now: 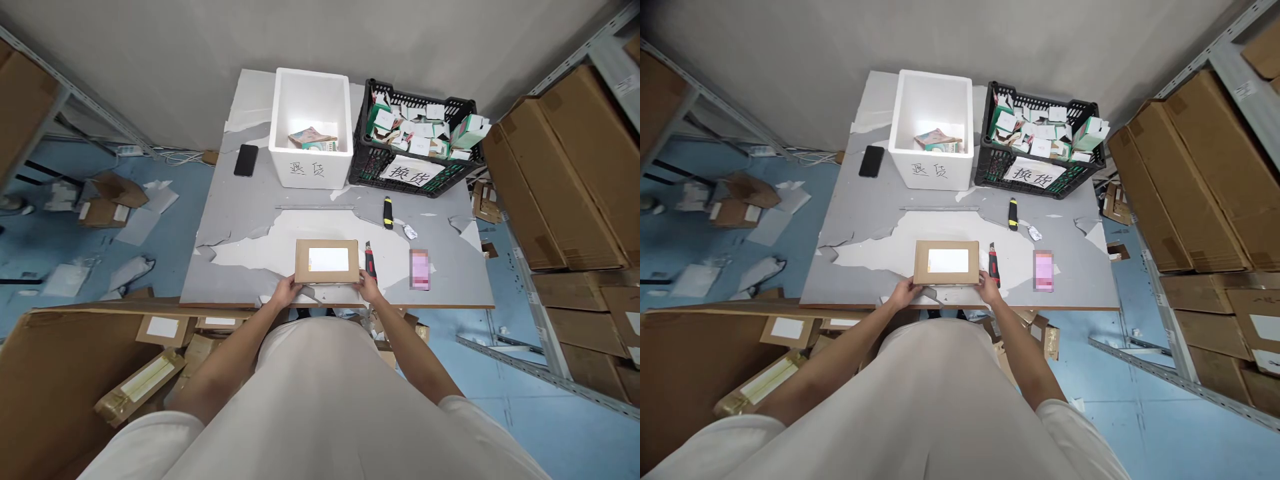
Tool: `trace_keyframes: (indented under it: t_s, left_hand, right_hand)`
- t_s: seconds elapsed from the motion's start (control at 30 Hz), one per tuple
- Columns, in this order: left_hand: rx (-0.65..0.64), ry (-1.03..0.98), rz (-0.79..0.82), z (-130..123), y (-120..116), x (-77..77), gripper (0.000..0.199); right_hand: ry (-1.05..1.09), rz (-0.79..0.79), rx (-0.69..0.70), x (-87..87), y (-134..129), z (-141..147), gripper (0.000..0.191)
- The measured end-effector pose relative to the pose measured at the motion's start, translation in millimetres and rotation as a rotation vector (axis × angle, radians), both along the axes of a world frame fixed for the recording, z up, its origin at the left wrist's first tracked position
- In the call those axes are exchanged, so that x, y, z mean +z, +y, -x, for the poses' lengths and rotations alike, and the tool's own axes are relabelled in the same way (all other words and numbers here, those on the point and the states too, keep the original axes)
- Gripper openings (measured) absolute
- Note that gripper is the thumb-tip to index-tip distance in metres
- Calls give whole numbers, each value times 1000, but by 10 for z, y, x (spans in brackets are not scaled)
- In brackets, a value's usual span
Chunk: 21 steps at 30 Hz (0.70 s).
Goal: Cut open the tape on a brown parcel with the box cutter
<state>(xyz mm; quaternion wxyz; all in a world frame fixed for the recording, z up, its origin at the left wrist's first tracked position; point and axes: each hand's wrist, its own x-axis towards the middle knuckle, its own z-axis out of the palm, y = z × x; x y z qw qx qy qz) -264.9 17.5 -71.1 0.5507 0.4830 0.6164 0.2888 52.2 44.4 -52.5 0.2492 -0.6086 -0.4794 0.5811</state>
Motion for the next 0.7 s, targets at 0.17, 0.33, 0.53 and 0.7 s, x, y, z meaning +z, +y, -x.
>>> trace_keyframes:
  t_s: [0.17,0.33,0.53,0.7]
  left_hand:
    - [-14,-67,-15,-27,29,163,62]
    - [49,109,-67,-10,142,623,54]
    - [69,372,-103,-79,382,858,47]
    - [106,317,-63,-90,458,749,46]
  right_hand:
    - [93,-29,9,86,28,16,39]
    - [8,-128,45,438,88,-49,29]
    - [-347,-141,104,707,290,-31,39]
    - [-307,-102,58,587,341,-30,41]
